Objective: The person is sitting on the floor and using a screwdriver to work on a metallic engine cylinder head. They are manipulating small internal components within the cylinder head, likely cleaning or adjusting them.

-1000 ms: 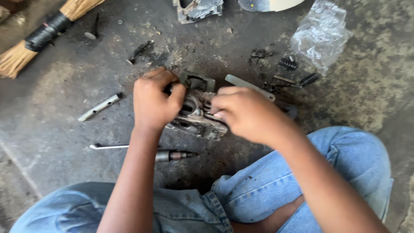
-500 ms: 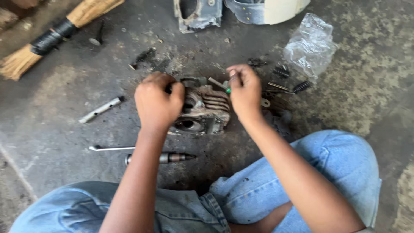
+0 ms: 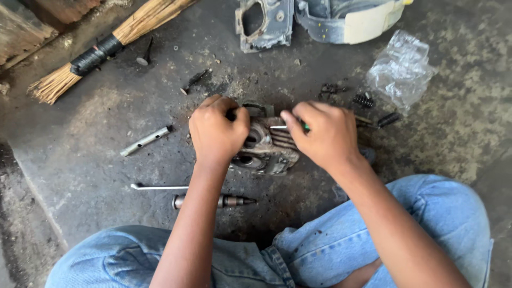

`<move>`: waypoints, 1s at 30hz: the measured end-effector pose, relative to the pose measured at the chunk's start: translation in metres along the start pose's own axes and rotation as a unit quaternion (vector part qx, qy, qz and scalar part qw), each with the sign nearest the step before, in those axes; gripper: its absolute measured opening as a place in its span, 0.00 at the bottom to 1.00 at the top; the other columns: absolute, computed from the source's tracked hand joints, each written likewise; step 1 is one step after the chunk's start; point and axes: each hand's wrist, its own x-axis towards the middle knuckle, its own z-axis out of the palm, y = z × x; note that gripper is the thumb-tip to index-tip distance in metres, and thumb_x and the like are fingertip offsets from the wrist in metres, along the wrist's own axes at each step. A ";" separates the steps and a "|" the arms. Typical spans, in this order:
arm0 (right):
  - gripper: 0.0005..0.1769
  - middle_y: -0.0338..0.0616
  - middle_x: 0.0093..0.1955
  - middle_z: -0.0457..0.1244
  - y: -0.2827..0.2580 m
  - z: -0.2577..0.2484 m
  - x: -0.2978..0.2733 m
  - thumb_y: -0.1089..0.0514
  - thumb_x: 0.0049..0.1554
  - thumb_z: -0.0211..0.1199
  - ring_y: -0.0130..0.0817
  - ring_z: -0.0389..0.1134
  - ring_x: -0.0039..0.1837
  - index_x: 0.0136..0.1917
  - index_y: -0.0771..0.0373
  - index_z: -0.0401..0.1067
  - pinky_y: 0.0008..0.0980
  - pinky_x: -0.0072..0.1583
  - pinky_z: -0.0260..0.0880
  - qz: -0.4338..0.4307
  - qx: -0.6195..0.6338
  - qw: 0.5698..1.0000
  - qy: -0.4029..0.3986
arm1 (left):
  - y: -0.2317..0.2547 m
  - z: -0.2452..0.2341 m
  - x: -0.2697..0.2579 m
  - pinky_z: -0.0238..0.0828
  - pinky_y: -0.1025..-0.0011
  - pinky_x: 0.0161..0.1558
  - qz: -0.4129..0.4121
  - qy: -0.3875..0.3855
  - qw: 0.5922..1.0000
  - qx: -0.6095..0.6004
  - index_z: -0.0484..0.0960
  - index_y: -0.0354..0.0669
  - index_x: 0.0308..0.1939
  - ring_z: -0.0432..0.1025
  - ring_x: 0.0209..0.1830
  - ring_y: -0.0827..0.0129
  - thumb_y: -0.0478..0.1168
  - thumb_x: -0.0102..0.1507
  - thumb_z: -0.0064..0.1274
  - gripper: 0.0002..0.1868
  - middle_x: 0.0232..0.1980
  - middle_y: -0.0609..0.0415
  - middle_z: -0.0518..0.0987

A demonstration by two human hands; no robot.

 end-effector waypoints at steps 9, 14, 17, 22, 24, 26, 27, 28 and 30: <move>0.11 0.48 0.42 0.66 0.001 -0.018 0.000 0.55 0.57 0.67 0.51 0.69 0.42 0.43 0.66 0.75 0.46 0.44 0.69 -0.009 0.044 0.992 -0.120 | -0.025 -0.011 0.007 0.75 0.58 0.43 0.055 0.040 0.997 0.025 0.85 0.38 0.29 0.77 0.36 0.53 0.39 0.56 0.55 0.07 0.35 0.47 0.82; 0.10 0.48 0.42 0.66 -0.005 0.004 -0.008 0.56 0.57 0.68 0.49 0.70 0.41 0.41 0.65 0.75 0.46 0.45 0.71 -0.021 0.013 0.995 -0.093 | -0.020 -0.009 0.004 0.75 0.61 0.41 0.051 -0.001 0.999 -0.011 0.85 0.39 0.27 0.78 0.34 0.56 0.37 0.55 0.53 0.07 0.33 0.49 0.82; 0.09 0.49 0.42 0.65 -0.008 0.013 -0.012 0.58 0.58 0.67 0.46 0.70 0.40 0.41 0.66 0.74 0.43 0.45 0.72 -0.024 -0.001 0.996 -0.090 | -0.017 -0.013 0.005 0.75 0.61 0.41 0.063 -0.007 0.998 -0.018 0.84 0.39 0.28 0.78 0.34 0.56 0.38 0.54 0.53 0.07 0.32 0.49 0.81; 0.08 0.49 0.41 0.65 -0.015 0.027 -0.020 0.60 0.57 0.67 0.47 0.70 0.41 0.42 0.67 0.73 0.43 0.45 0.70 -0.019 0.035 0.999 -0.037 | -0.012 -0.017 0.002 0.74 0.59 0.42 0.078 0.006 0.997 -0.024 0.84 0.40 0.27 0.77 0.37 0.54 0.38 0.54 0.55 0.06 0.32 0.50 0.80; 0.08 0.48 0.40 0.66 -0.011 0.030 -0.019 0.60 0.57 0.68 0.46 0.70 0.43 0.42 0.67 0.73 0.42 0.45 0.68 -0.001 0.069 0.997 -0.025 | -0.013 -0.016 0.003 0.74 0.59 0.43 0.080 0.001 0.996 -0.023 0.83 0.39 0.26 0.77 0.37 0.54 0.38 0.54 0.56 0.06 0.33 0.50 0.80; 0.06 0.45 0.41 0.67 -0.012 0.037 -0.016 0.61 0.62 0.64 0.41 0.68 0.44 0.45 0.67 0.72 0.38 0.47 0.69 0.075 0.227 0.971 -0.028 | -0.014 -0.015 0.003 0.74 0.59 0.42 0.080 -0.003 0.996 -0.028 0.83 0.40 0.27 0.77 0.38 0.54 0.39 0.54 0.56 0.06 0.33 0.50 0.80; 0.06 0.44 0.41 0.67 -0.014 0.039 -0.014 0.62 0.64 0.62 0.38 0.67 0.45 0.47 0.67 0.72 0.36 0.49 0.69 0.113 0.304 0.946 -0.029 | -0.014 -0.015 0.002 0.74 0.59 0.42 0.080 -0.004 0.996 -0.029 0.84 0.40 0.27 0.77 0.38 0.54 0.39 0.54 0.56 0.06 0.33 0.50 0.80; 0.06 0.44 0.42 0.67 -0.015 0.037 -0.012 0.62 0.63 0.63 0.37 0.68 0.45 0.47 0.68 0.72 0.36 0.48 0.69 0.080 0.272 0.959 -0.024 | -0.013 -0.015 0.002 0.74 0.59 0.42 0.079 -0.003 0.996 -0.031 0.84 0.40 0.27 0.77 0.38 0.54 0.39 0.54 0.56 0.06 0.33 0.50 0.80; 0.06 0.45 0.42 0.66 -0.018 0.028 -0.008 0.62 0.61 0.65 0.35 0.69 0.45 0.46 0.69 0.72 0.36 0.46 0.69 0.016 0.208 0.978 -0.013 | -0.012 -0.016 0.000 0.74 0.60 0.43 0.078 -0.001 0.996 -0.036 0.84 0.40 0.28 0.77 0.38 0.54 0.39 0.54 0.56 0.06 0.33 0.50 0.80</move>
